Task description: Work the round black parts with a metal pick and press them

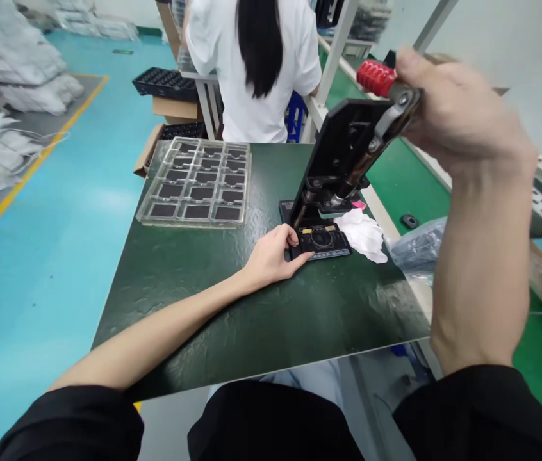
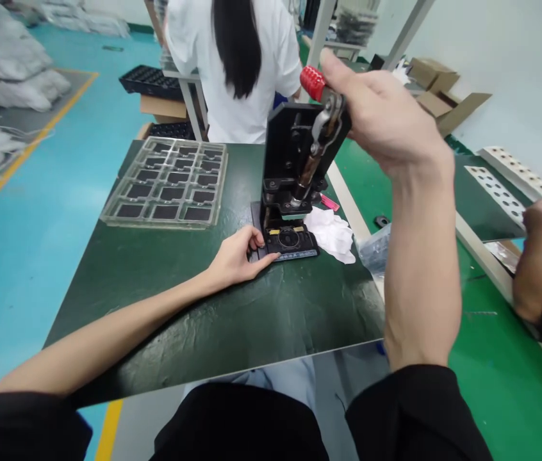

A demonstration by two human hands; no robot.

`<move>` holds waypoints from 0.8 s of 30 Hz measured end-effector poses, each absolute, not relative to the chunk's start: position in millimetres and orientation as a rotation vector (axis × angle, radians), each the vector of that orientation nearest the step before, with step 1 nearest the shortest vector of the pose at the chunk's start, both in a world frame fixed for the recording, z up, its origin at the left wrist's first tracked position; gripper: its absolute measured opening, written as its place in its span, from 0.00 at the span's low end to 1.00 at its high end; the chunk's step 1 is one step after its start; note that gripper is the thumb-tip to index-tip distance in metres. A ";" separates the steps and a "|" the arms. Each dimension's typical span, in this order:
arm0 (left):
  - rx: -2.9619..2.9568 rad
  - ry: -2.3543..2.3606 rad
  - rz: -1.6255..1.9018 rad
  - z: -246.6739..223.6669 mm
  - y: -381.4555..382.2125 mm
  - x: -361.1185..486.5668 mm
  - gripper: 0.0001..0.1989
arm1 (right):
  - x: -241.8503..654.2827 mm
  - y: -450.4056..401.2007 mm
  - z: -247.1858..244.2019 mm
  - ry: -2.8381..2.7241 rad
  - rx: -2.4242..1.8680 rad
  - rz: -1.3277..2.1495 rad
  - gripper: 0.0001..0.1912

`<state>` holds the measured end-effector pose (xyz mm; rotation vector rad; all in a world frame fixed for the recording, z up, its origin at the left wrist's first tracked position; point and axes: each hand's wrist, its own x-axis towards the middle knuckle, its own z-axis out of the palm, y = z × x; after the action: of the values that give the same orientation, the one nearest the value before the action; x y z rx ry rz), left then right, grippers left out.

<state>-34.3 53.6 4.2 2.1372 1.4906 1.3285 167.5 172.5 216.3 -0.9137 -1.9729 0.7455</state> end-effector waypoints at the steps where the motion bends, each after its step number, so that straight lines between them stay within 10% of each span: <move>1: 2.137 1.481 1.330 3.7 53.7 -34.2 0.20 | 165.8 176.2 221.2 -1.963 -0.874 0.887 0.33; 24: 2.285 1.534 1.221 7.7 50.9 -32.8 0.15 | 155.4 126.5 112.4 -1.730 -0.153 -0.103 0.12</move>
<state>-32.8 50.9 7.7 2.2853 1.5335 1.2211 155.4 126.5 112.4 -0.1533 -1.7298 -0.1026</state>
